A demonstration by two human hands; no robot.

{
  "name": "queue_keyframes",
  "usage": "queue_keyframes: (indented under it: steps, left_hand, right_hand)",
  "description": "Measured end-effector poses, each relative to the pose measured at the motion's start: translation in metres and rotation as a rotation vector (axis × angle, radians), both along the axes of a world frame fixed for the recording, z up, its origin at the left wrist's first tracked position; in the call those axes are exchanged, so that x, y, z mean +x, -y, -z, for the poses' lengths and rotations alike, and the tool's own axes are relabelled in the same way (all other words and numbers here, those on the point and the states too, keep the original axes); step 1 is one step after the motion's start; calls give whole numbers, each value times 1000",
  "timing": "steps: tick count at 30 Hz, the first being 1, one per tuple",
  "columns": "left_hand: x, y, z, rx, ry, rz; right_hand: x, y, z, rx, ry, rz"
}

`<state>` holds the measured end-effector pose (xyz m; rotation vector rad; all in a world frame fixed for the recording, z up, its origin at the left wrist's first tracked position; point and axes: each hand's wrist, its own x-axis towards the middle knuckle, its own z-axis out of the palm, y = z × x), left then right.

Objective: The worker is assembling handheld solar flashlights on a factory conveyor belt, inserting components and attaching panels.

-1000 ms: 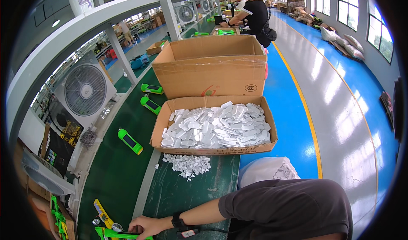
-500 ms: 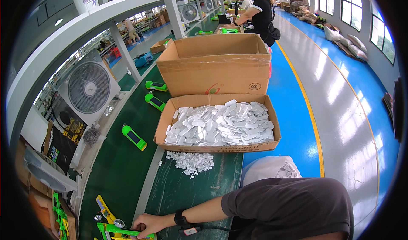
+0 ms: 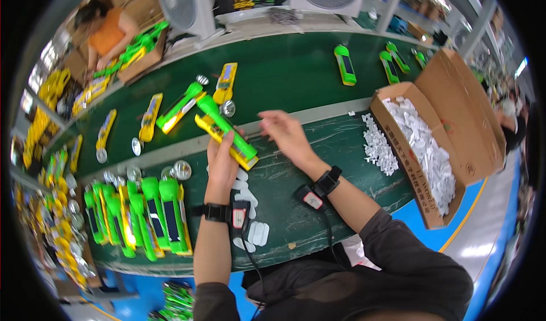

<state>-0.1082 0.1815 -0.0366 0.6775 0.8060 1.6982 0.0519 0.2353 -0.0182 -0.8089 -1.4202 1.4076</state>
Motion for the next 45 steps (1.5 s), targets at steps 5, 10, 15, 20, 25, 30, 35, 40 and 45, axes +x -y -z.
queue_keyframes:
  steps: [5,10,15,20,25,30,35,40,45]
  left_hand:
    - [-12,10,-1,11,122,-33]
    - [3,-10,2,8,180,78]
    - [-50,9,39,-94,139,111]
    - [-1,21,-20,-52,-54,189]
    - [6,14,-20,-49,-88,208]
    - [1,16,-16,-57,-98,158]
    - [1,15,-7,-77,-100,63]
    - [-3,12,1,-80,9,79]
    - [-6,15,-4,48,46,144]
  right_hand:
    - [0,7,-13,86,148,-41]
    - [21,80,-39,1069,707,-420]
    - [-13,112,0,818,542,-484]
    - [-4,109,-1,898,508,-437]
    - [1,106,4,843,553,-422]
    - [14,94,-19,618,612,-672]
    - [42,54,-17,695,690,-333]
    - [77,48,-9,673,753,-39]
    - [72,48,-18,894,961,-244]
